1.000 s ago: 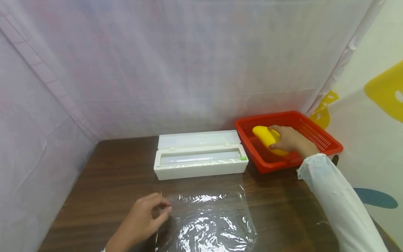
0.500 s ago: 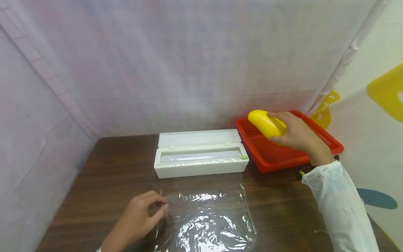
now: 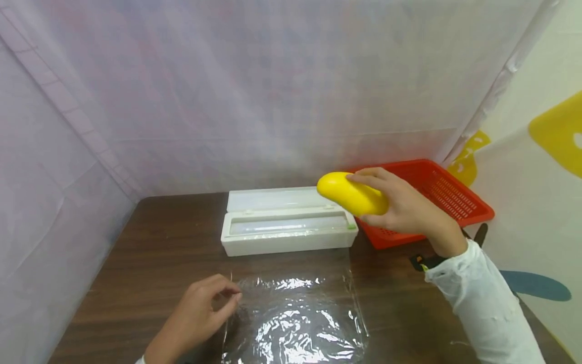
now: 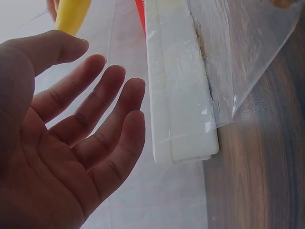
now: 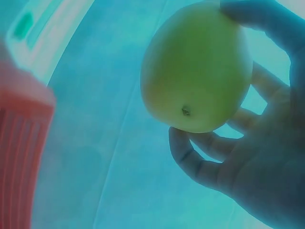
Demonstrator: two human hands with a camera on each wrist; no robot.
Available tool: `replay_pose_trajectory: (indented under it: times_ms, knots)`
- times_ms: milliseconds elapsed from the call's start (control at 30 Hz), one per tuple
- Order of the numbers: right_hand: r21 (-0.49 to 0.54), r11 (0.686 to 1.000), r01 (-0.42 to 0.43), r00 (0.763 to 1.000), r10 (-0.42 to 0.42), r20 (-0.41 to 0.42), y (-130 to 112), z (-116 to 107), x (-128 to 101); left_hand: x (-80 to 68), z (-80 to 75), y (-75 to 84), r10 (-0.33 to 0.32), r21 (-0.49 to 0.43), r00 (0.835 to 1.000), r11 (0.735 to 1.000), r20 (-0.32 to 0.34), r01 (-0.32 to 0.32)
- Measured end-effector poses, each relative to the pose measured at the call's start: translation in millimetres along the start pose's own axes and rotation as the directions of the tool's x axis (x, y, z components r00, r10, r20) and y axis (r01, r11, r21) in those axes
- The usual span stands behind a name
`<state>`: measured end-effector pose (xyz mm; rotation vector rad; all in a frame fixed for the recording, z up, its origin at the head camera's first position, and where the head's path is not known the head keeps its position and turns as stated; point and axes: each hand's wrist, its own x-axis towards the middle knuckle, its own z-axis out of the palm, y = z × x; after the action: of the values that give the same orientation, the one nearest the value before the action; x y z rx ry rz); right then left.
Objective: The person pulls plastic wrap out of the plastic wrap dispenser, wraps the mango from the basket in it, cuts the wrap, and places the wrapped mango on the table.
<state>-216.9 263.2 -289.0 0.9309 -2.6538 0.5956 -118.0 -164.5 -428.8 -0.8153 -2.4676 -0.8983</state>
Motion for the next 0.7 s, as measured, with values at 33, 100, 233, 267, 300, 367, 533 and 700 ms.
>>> replay_pose_trajectory:
  times_ms: [33, 100, 233, 267, 300, 367, 533, 700]
  knots:
    - [0.001, 1.0, 0.015, 1.0, -0.015, 0.003, -4, 2, 0, -0.1, -0.1, 0.1, -0.003, 0.002, 1.0, 1.0, 0.002, 0.003]
    - [0.004, 0.999, 0.037, 0.999, -0.038, 0.012, -11, 7, 1, -0.3, -0.1, 0.4, -0.011, 0.0, 1.0, 1.0, 0.007, 0.011]
    - [0.013, 0.999, 0.05, 0.998, -0.051, 0.034, -24, 17, -1, -0.8, 0.2, 0.8, -0.02, -0.003, 1.0, 1.0, 0.017, 0.021]
    - [0.015, 0.998, 0.055, 0.998, -0.056, 0.041, -27, 20, -1, -1.0, 0.5, 0.8, -0.022, -0.003, 1.0, 1.0, 0.019, 0.022]
    - [0.018, 0.998, 0.061, 0.997, -0.062, 0.048, -29, 23, -1, -1.3, 0.7, 0.9, -0.023, -0.002, 0.999, 1.0, 0.021, 0.023]
    - [0.021, 0.997, 0.072, 0.995, -0.074, 0.062, -34, 29, -2, -1.8, 1.1, 0.8, -0.024, 0.002, 0.999, 1.0, 0.026, 0.024]
    - [0.043, 0.994, 0.103, 0.989, -0.107, 0.107, -46, 46, -1, -1.8, 1.3, 0.3, -0.014, -0.003, 1.0, 1.0, 0.025, 0.014]
    - [0.055, 0.992, 0.115, 0.982, -0.122, 0.147, -59, 64, -3, -1.7, 2.4, -0.9, -0.021, -0.02, 0.999, 1.0, 0.036, 0.022]
